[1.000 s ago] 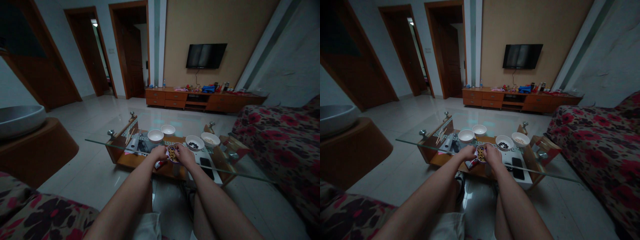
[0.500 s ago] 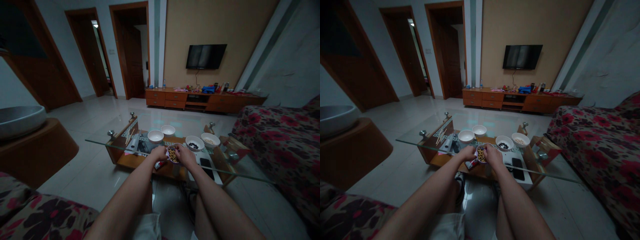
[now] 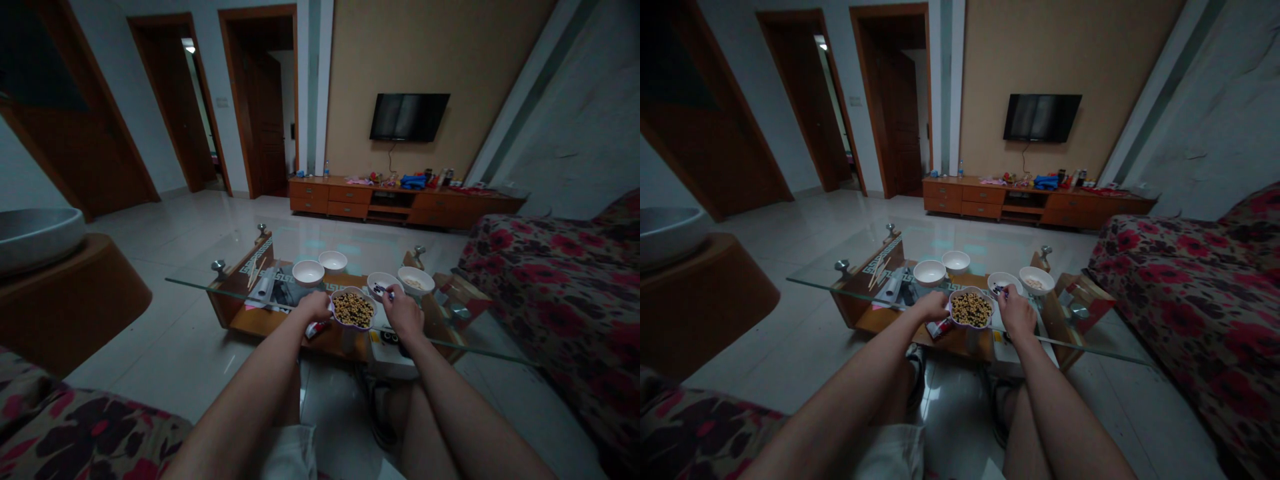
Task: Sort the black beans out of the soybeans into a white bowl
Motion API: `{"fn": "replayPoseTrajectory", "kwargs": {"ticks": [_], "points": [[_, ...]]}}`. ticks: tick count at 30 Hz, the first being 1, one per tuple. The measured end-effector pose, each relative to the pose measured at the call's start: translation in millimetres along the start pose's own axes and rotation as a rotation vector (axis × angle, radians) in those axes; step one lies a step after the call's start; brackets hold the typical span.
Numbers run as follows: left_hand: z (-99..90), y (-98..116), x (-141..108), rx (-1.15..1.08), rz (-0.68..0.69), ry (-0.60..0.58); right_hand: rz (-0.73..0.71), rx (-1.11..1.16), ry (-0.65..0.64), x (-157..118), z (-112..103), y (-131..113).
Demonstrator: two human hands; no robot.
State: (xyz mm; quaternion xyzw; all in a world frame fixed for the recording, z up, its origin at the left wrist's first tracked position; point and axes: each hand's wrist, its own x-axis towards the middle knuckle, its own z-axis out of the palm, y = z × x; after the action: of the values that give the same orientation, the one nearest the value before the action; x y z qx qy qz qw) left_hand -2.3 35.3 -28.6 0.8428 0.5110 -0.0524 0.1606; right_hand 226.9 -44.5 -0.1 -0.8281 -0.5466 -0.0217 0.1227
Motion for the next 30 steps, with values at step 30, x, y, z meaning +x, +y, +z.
{"fn": "replayPoseTrajectory", "kwargs": {"ticks": [30], "points": [[5.3, -3.0, 6.0, 0.0, 0.034, 0.012, -0.206, 0.043, -0.08, -3.2, 7.7, 7.4]]}}
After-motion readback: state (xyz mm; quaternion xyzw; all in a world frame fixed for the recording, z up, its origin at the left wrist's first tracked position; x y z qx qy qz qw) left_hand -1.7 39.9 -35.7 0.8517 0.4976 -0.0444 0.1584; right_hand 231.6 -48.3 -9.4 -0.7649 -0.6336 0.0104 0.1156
